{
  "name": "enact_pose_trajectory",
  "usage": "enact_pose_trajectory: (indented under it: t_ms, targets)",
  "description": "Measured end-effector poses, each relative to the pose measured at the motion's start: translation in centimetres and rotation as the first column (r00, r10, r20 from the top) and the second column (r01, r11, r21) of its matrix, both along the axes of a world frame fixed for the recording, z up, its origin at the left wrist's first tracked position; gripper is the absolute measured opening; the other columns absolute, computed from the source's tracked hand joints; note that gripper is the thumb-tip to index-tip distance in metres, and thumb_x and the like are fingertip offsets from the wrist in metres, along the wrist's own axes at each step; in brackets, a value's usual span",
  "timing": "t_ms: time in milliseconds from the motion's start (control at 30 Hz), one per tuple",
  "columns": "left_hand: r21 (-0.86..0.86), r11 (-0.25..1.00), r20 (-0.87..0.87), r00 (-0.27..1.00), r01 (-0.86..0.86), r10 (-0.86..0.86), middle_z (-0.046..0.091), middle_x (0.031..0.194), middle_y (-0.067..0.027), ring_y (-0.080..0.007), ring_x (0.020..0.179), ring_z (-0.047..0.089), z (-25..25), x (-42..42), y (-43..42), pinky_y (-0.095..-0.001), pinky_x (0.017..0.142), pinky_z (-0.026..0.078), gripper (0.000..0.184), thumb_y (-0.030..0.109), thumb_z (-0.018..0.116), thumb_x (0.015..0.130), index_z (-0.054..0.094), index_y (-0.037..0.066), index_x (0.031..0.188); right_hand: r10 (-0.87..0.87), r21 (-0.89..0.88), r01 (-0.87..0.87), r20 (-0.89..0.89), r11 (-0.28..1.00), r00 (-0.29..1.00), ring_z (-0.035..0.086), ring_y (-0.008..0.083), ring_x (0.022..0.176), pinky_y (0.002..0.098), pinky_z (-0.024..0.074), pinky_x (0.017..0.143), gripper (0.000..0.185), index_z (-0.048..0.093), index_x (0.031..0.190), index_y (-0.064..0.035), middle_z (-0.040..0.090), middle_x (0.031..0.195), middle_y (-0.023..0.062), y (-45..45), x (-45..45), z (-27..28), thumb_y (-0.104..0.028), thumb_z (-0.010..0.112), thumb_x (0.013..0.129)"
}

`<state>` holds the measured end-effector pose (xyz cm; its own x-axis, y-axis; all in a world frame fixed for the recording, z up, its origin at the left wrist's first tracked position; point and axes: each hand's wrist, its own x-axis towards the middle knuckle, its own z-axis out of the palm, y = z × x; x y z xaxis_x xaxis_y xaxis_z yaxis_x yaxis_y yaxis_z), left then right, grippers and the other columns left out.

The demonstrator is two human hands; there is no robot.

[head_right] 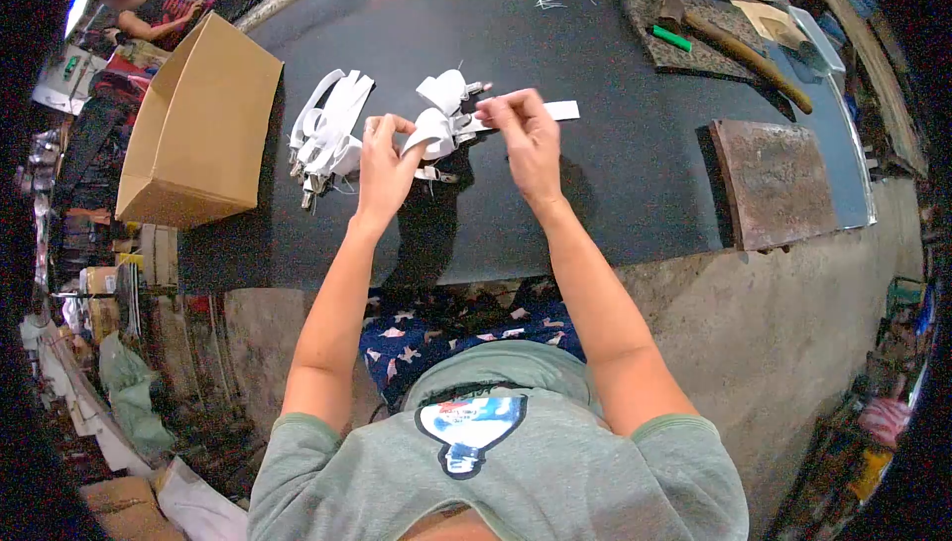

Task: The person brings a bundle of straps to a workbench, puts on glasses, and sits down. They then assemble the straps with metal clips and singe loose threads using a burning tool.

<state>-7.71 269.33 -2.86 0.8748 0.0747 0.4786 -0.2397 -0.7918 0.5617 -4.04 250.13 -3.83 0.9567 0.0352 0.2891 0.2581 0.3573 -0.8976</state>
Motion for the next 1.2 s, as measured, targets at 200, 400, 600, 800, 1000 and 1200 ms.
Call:
enact_pose_trajectory:
  t_ms: [200, 400, 600, 800, 1000, 1200]
  targets:
    - [-0.104, 0.989, -0.111, 0.987, 0.104, -0.115, 0.052, 0.086, -0.0093, -0.0212, 0.078, 0.055, 1.1, -2.0, 0.7, -0.0322, 0.068, 0.046, 0.019, -0.004, 0.064, 0.078, 0.061, 0.000, 0.095, 0.063, -0.165, -0.077, -0.088, 0.983, 0.994, 0.059, 0.0057, 0.082, 0.0221, 0.0465, 0.074, 0.016, 0.060, 0.092, -0.0006, 0.067, 0.088, 0.0023, 1.2, -0.4, -1.7, -0.016, 0.061, 0.096]
    - [-0.084, 0.940, -0.149, 0.928, 0.332, -0.341, 0.056, 0.092, -0.0110, -0.0267, 0.090, 0.059, 1.4, -3.1, 2.7, -0.0350, 0.079, 0.047, 0.028, -0.007, 0.064, 0.073, 0.061, 0.001, 0.099, -0.095, -0.275, 0.060, -0.118, 0.959, 0.988, 0.051, 0.0063, 0.072, 0.0241, 0.0434, 0.067, 0.020, 0.060, 0.091, -0.0004, 0.061, 0.078, -0.0002, 0.8, 0.5, -3.5, -0.020, 0.061, 0.095]
    - [-0.042, 0.916, -0.270, 0.878, 0.398, -0.394, 0.065, 0.095, -0.0102, -0.0261, 0.090, 0.062, 2.1, -4.1, 3.0, -0.0345, 0.081, 0.047, 0.037, 0.026, 0.081, 0.074, 0.066, 0.001, 0.097, -0.092, -0.263, 0.068, -0.079, 0.962, 0.993, 0.051, 0.0055, 0.072, 0.0245, 0.0437, 0.066, 0.021, 0.060, 0.092, -0.0002, 0.061, 0.078, 0.0003, 1.0, 0.3, -2.9, -0.021, 0.061, 0.096]
    - [0.141, 0.966, -0.229, 0.956, 0.219, -0.183, 0.068, 0.083, -0.0080, -0.0253, 0.083, 0.064, 1.8, -3.8, 1.0, -0.0373, 0.085, 0.043, 0.034, 0.031, 0.078, 0.077, 0.070, 0.007, 0.100, -0.049, -0.250, 0.038, -0.039, 0.967, 0.998, 0.055, 0.0055, 0.076, 0.0236, 0.0451, 0.068, 0.016, 0.059, 0.092, 0.0004, 0.065, 0.083, 0.0019, 1.1, -0.6, -1.6, -0.015, 0.061, 0.096]
    - [0.086, 0.965, -0.157, 0.959, 0.250, -0.234, 0.064, 0.093, -0.0118, -0.0284, 0.091, 0.063, 1.1, -2.9, 0.0, -0.0386, 0.082, 0.047, 0.020, 0.010, 0.069, 0.082, 0.070, 0.003, 0.100, 0.045, -0.323, -0.053, -0.032, 0.945, 0.998, 0.059, 0.0073, 0.079, 0.0243, 0.0475, 0.071, 0.013, 0.060, 0.094, 0.0009, 0.067, 0.086, 0.0041, 1.1, -1.0, -1.4, -0.012, 0.062, 0.094]
    - [0.000, 0.965, -0.192, 0.947, 0.262, -0.257, 0.063, 0.105, -0.0118, -0.0309, 0.095, 0.063, 1.5, -3.4, 0.7, -0.0409, 0.085, 0.048, 0.019, 0.008, 0.067, 0.082, 0.070, 0.004, 0.100, 0.077, -0.448, -0.042, 0.060, 0.893, 0.995, 0.066, 0.0191, 0.085, 0.0305, 0.0502, 0.078, 0.012, 0.064, 0.084, 0.0022, 0.068, 0.091, 0.0124, 1.0, -0.5, -2.2, -0.009, 0.069, 0.082]
